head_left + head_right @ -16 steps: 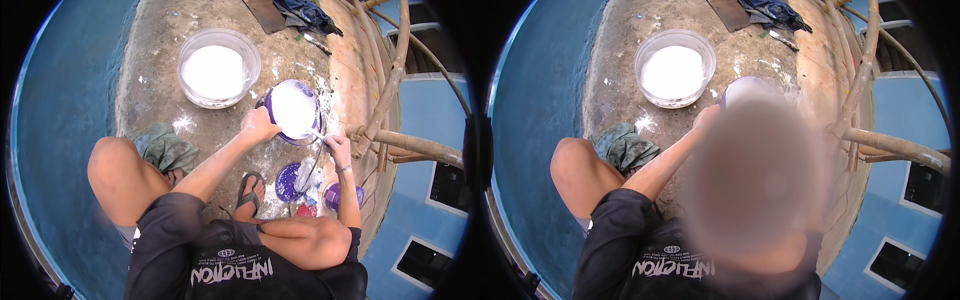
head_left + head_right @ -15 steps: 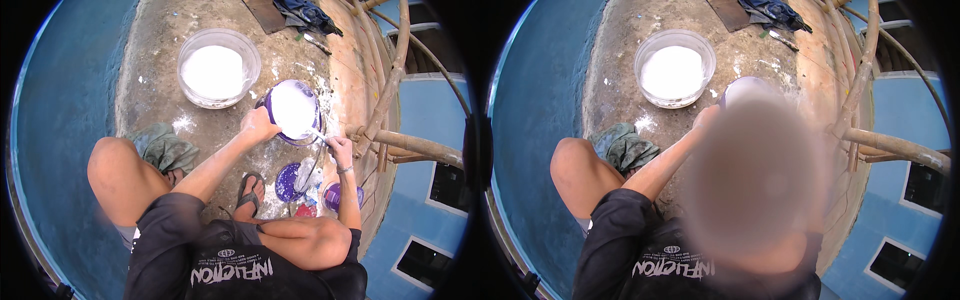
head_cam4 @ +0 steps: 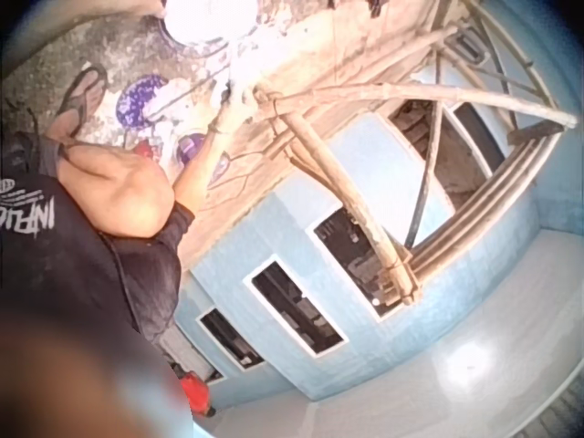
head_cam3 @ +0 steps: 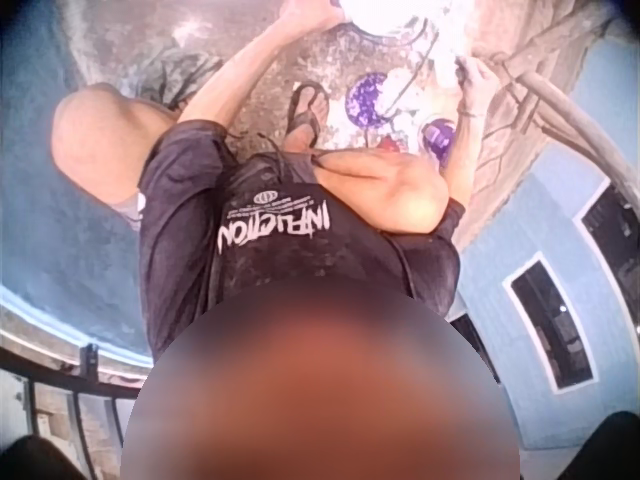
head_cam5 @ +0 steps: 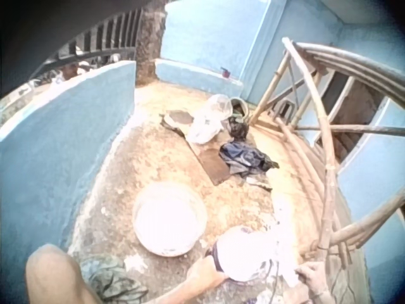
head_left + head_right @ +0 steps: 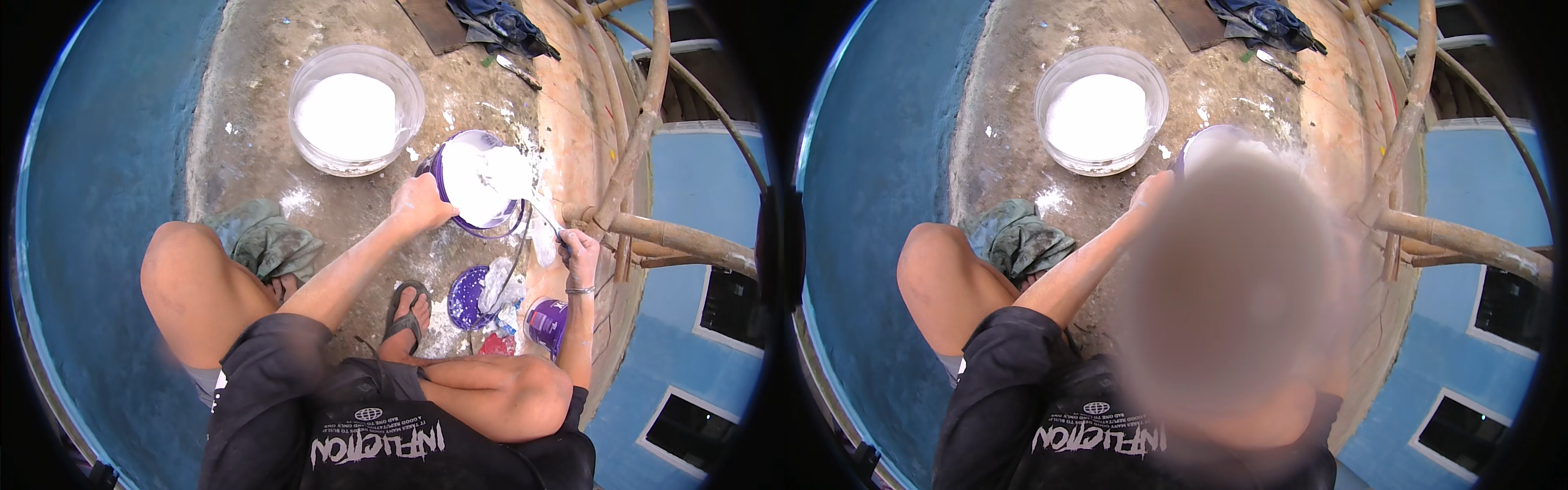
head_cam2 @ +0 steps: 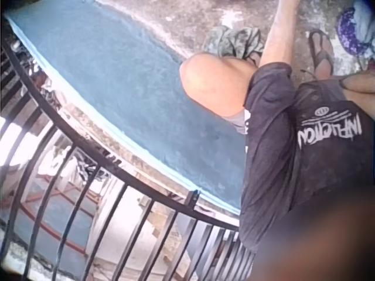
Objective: The person sits on the floor and stirs a white liquid in a purple bucket using a plastic spoon. Another person pours water from a pink jug into the bucket twice. The person continues stirring and then pours the mixed liquid into a larger white bucket.
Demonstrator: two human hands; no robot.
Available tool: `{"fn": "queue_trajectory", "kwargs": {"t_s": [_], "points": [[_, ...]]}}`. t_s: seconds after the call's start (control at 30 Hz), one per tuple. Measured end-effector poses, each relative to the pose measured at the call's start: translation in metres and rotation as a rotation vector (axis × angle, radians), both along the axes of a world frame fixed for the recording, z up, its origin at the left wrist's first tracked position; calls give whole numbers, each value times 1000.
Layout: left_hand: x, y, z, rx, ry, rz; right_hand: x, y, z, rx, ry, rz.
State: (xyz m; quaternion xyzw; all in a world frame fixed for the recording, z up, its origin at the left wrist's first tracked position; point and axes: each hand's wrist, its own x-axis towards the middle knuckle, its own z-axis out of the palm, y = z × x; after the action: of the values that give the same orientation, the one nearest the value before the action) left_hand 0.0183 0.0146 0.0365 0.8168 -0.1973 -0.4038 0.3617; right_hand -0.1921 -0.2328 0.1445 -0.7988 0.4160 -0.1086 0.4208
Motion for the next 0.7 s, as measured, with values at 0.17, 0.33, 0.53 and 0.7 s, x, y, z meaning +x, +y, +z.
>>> {"fn": "queue_trajectory", "kwargs": {"t_s": [0.17,0.33,0.53,0.7], "points": [[-5,0,-9,-34,-38,43,8,6,-19,80,-36,-37],[-9,-6,-32,-91,-104,42,9,13,-11,57,-79,0],[-12,-11,-50,-139,-165,38,5,17,-12,-60,-99,46],[-13,-3,-19,-4,-15,54,-1,22,-27,-152,-10,33]]}}
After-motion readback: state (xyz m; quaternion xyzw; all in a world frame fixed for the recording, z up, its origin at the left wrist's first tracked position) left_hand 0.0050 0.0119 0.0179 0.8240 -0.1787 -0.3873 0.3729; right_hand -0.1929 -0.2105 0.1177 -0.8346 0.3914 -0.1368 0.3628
